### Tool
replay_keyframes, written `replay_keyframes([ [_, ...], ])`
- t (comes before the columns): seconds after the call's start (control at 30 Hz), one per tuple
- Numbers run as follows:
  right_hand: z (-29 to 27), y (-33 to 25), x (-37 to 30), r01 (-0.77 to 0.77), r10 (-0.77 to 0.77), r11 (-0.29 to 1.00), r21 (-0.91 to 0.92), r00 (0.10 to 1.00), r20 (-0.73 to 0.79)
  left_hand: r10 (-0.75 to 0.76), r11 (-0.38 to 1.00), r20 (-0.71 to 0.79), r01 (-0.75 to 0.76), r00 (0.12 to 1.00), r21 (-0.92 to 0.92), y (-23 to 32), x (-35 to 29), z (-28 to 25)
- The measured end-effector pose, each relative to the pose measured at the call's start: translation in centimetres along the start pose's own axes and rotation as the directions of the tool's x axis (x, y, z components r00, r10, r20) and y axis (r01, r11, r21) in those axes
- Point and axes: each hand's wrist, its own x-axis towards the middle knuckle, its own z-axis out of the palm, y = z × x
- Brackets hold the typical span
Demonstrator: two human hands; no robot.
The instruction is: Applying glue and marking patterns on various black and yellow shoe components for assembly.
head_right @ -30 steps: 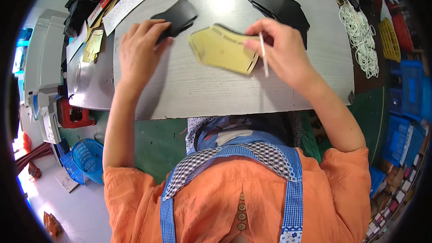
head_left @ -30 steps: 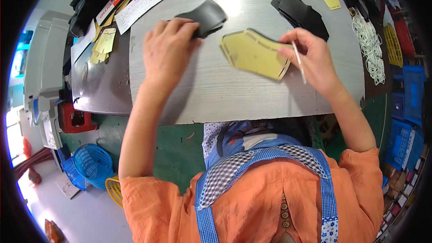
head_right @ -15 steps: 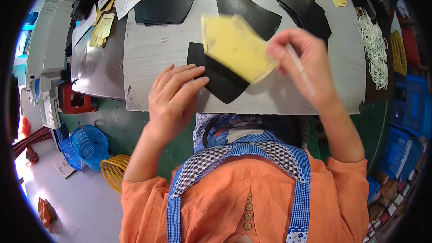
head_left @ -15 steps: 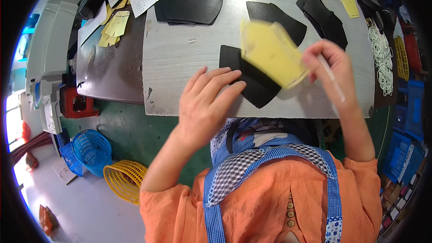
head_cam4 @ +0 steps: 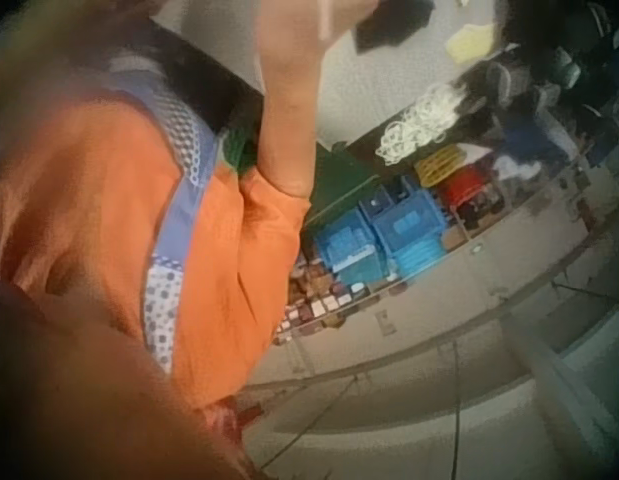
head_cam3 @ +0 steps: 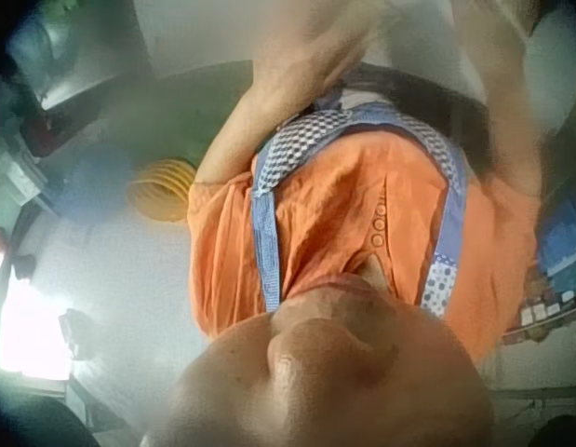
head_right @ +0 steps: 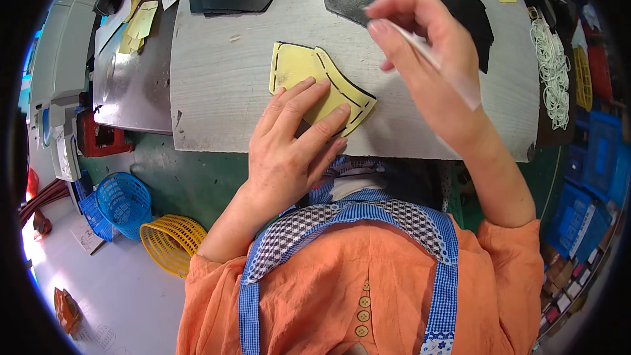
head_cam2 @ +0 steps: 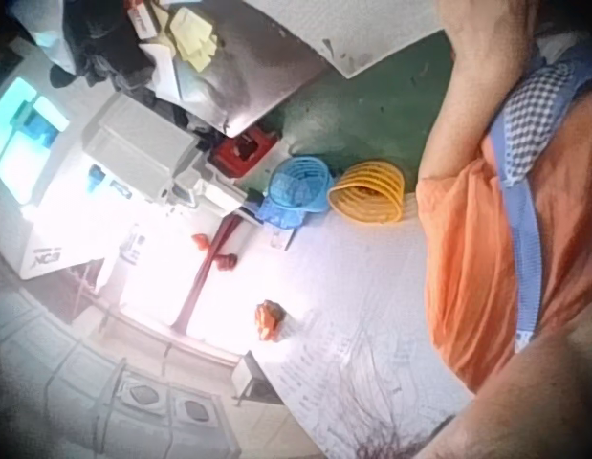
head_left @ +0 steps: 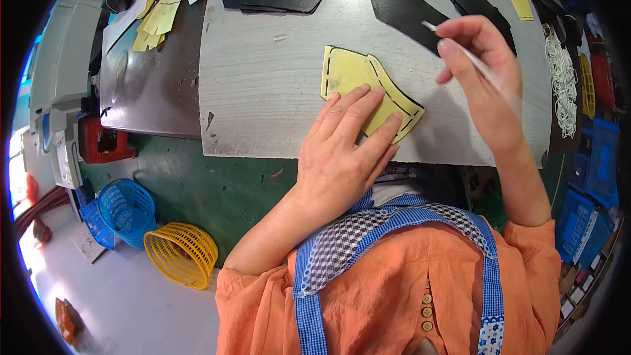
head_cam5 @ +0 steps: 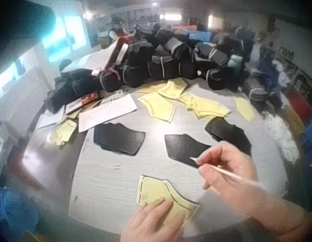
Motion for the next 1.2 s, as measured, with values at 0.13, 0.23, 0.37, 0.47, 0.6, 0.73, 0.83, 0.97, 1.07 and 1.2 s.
replay_keyframes([
  [0.13,2.4,0.0,2.2,0.128,-0.121,0.992,-0.013,0.962,0.243,0.017,1.0,0.004,-0.017,1.0,-0.012,-0.2,0.2,0.3],
  [0.23,6.2,1.9,3.0,0.355,-0.263,0.921,-0.163,0.872,0.412,0.01,1.0,0.018,-0.01,1.0,-0.005,-0.2,0.1,0.3],
  [0.37,6.5,2.3,5.4,0.336,-0.213,0.844,-0.417,0.925,0.314,0.022,1.0,0.025,-0.021,0.999,-0.003,0.0,0.2,0.1],
  [0.47,4.3,1.3,4.4,0.277,-0.173,0.88,-0.386,0.943,0.283,0.027,0.999,0.056,-0.028,0.998,0.021,-0.3,0.4,-0.3],
  [0.6,1.3,1.7,-0.5,0.315,-0.202,0.868,-0.385,0.931,0.305,0.027,0.998,0.084,-0.031,0.996,0.049,-0.6,0.4,-0.7],
  [0.73,-0.3,0.9,-3.2,0.234,-0.138,0.87,-0.434,0.96,0.242,0.018,0.999,0.077,-0.02,0.997,0.033,-0.5,0.7,-0.9],
  [0.83,1.5,1.8,-1.5,0.308,-0.275,0.891,-0.333,0.951,0.142,0.049,0.998,0.085,-0.052,0.995,0.032,-0.7,1.0,-1.1],
  [0.97,2.2,1.9,-1.3,0.369,-0.332,0.865,-0.34,0.929,0.163,0.025,0.999,0.111,-0.028,0.993,0.03,-0.7,1.2,-1.1],
  [1.07,-0.3,0.2,-2.9,0.129,0.041,0.874,-0.469,0.941,0.336,0.01,0.998,0.114,-0.016,0.993,0.055,-0.6,1.2,-1.4],
  [1.2,0.9,0.6,-5.0,0.33,-0.215,0.894,-0.303,0.91,0.356,0.097,0.989,0.198,-0.116,0.975,0.09,-1.0,2.8,-2.1],
])
